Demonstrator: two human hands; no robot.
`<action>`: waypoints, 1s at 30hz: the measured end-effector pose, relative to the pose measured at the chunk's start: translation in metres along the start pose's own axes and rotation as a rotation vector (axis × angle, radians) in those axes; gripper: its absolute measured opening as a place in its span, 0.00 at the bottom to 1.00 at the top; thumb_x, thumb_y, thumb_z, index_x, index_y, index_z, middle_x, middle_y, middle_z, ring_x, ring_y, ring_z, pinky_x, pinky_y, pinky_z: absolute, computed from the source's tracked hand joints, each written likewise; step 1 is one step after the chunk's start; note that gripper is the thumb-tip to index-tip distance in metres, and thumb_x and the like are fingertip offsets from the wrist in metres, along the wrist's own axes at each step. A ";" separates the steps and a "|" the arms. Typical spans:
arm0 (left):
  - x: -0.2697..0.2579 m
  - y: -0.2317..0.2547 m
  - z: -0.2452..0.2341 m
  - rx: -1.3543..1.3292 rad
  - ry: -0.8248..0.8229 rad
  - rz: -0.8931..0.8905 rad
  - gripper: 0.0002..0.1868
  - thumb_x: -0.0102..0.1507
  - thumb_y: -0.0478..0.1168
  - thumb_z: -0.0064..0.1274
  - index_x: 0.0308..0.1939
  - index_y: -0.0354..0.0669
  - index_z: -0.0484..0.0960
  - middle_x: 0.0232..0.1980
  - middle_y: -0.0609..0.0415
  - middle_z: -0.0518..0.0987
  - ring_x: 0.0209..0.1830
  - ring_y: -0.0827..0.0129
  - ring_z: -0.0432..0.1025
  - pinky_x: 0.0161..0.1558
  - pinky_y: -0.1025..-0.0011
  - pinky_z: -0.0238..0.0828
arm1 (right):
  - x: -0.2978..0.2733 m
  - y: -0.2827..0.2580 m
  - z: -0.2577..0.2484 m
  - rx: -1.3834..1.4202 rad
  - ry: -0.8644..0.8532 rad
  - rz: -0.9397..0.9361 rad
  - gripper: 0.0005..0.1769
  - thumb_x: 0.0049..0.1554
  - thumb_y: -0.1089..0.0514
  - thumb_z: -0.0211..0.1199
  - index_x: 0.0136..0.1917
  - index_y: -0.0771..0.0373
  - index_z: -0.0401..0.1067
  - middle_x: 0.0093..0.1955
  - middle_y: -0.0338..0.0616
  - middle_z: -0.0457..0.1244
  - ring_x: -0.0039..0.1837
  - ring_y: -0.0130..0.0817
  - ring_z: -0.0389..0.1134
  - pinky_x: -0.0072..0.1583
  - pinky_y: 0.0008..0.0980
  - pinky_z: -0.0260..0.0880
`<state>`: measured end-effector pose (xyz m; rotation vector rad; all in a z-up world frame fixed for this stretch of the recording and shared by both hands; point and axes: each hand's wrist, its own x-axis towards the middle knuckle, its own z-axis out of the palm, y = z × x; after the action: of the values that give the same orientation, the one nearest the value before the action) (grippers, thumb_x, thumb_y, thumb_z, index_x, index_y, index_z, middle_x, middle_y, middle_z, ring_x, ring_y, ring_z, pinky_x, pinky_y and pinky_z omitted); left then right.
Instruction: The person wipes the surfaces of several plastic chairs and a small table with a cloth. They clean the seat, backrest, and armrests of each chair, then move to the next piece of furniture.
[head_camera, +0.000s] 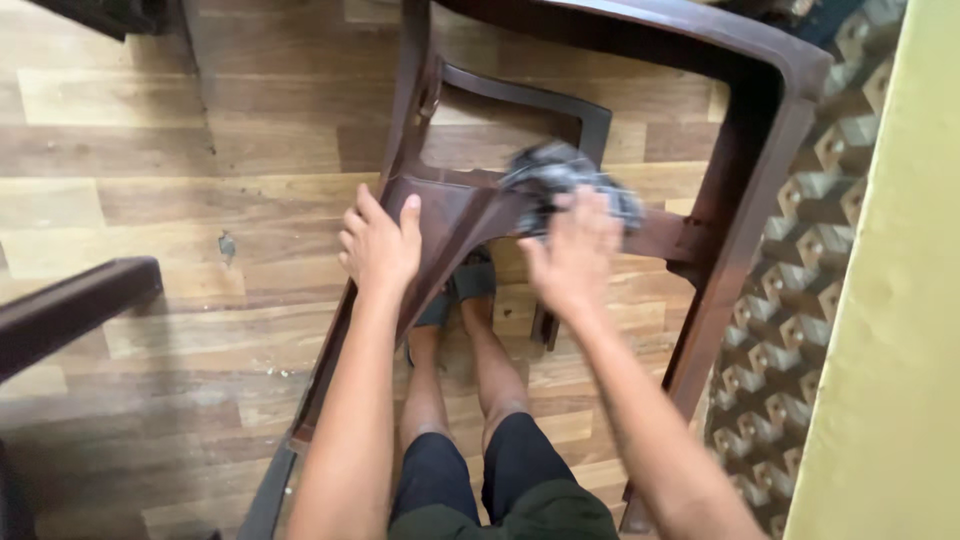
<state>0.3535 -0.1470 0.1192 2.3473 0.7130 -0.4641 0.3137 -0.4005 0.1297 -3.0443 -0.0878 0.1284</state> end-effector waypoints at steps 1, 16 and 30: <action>-0.002 0.004 0.000 0.005 0.017 0.033 0.46 0.66 0.68 0.45 0.78 0.44 0.53 0.73 0.34 0.61 0.70 0.36 0.59 0.64 0.38 0.54 | 0.000 0.025 -0.008 -0.026 0.064 0.076 0.48 0.66 0.34 0.52 0.82 0.72 0.47 0.87 0.67 0.32 0.86 0.60 0.27 0.79 0.63 0.23; 0.001 0.030 -0.004 0.056 0.093 0.086 0.51 0.65 0.67 0.50 0.77 0.32 0.52 0.73 0.26 0.59 0.70 0.32 0.56 0.66 0.42 0.53 | -0.017 -0.031 -0.053 0.899 0.310 -0.001 0.26 0.50 0.75 0.52 0.59 0.65 0.77 0.66 0.54 0.68 0.73 0.46 0.66 0.75 0.42 0.63; -0.044 0.319 0.040 0.206 0.285 1.230 0.40 0.62 0.65 0.57 0.72 0.49 0.71 0.77 0.32 0.58 0.77 0.37 0.51 0.73 0.40 0.46 | 0.048 0.158 -0.163 0.092 0.410 -0.004 0.26 0.61 0.58 0.60 0.71 0.68 0.67 0.80 0.71 0.48 0.80 0.75 0.45 0.76 0.61 0.52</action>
<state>0.5026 -0.3978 0.2613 2.5396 -0.7393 0.3650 0.3835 -0.5698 0.2725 -2.9073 -0.0555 -0.4761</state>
